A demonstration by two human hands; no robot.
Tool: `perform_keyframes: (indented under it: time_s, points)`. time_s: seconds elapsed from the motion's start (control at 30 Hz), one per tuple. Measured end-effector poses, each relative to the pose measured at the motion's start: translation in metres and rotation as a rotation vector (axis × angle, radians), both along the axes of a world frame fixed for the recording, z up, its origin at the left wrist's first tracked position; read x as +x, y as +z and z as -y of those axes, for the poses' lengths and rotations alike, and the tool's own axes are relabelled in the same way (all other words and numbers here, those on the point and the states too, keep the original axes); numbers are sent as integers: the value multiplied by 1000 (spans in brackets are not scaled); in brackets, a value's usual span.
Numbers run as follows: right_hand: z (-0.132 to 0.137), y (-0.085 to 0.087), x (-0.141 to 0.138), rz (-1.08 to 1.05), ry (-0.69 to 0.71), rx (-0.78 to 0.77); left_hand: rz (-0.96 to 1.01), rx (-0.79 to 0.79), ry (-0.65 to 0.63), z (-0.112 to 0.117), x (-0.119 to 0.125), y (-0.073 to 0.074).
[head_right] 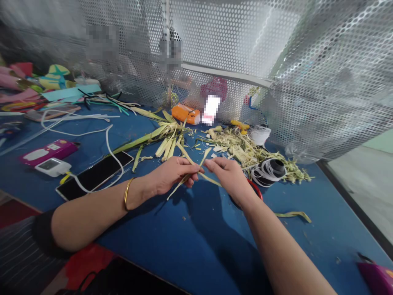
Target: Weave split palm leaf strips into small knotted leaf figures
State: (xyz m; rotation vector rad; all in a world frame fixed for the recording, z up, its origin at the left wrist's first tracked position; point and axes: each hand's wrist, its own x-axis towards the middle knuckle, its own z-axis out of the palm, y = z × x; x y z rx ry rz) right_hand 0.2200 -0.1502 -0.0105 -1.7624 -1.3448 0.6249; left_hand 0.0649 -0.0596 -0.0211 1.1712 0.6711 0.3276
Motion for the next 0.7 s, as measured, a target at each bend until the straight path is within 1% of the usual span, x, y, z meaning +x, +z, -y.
perform_keyframes:
  time_s: [0.07, 0.17, 0.27, 0.4, 0.5, 0.53, 0.6, 0.63, 0.7]
  points:
    - [-1, -2, -1, -146, -16, -29, -25, 4, -54, 2, -1, 1]
    - [-2, -5, -2, -266, 1, -66, -51, 86, -65, 4, 0, -1]
    - [-2, -7, -4, -281, -39, -6, -68, 157, -51, 4, 1, -4]
    - [-4, -14, -9, -253, -180, 104, -49, 164, -77, 3, 1, -6]
    - [-7, -18, -12, -205, -270, 164, -22, 163, -88, 3, 0, -5]
    - [-8, -19, -12, -186, -274, 166, -14, 155, -86, 3, 0, -5]
    - [-8, -18, -9, -114, -240, 139, -1, 114, -71, 3, 0, -6]
    - [-7, -17, -7, -41, -225, 132, 7, 84, -61, 3, 1, -6]
    - [-3, -11, -3, 223, -247, 191, 28, 18, -39, 1, 1, -5]
